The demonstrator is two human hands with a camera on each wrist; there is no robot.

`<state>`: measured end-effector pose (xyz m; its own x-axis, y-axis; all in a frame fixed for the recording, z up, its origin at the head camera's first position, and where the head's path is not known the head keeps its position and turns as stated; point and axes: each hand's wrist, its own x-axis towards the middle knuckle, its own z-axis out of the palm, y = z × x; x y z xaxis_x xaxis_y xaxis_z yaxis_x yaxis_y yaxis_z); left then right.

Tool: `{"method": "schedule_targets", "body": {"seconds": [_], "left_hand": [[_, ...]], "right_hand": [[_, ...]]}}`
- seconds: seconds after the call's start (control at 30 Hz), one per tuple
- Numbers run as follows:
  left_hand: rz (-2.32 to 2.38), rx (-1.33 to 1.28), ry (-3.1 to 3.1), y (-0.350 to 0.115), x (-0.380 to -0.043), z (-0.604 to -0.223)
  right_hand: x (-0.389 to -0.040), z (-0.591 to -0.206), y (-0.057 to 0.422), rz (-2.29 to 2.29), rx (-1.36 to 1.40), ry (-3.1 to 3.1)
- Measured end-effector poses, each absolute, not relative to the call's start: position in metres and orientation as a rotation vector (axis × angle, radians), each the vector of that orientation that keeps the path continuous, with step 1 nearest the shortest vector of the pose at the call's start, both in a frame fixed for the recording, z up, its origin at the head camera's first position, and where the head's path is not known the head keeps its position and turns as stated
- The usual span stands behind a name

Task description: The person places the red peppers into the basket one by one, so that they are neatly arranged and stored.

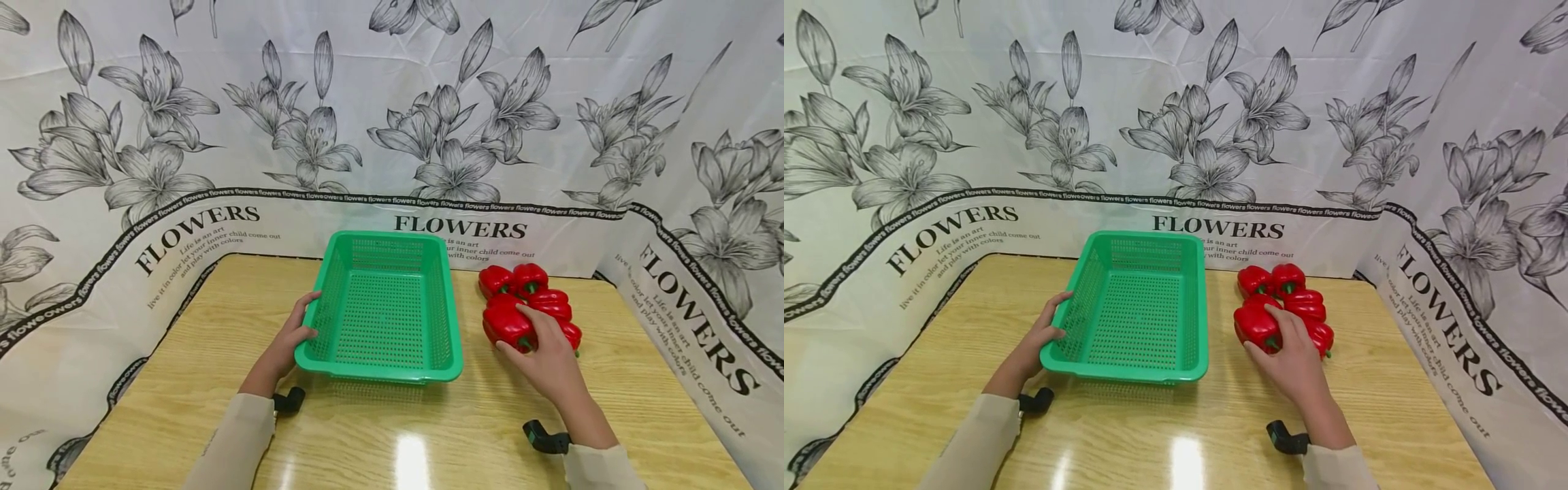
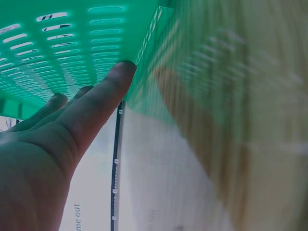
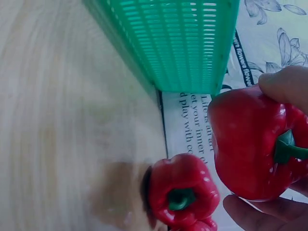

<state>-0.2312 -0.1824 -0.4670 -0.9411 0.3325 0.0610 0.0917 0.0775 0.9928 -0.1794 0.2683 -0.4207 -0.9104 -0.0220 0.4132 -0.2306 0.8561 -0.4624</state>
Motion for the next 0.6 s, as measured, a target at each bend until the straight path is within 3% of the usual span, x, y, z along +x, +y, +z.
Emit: {"method": "schedule_targets", "body": {"seconds": [0.6], "left_hand": [[1.966,0.427,2.164,-0.182,-0.23,-0.466]], "right_hand": [[-0.188,-0.385,0.252,0.941,0.174,-2.497]]}}
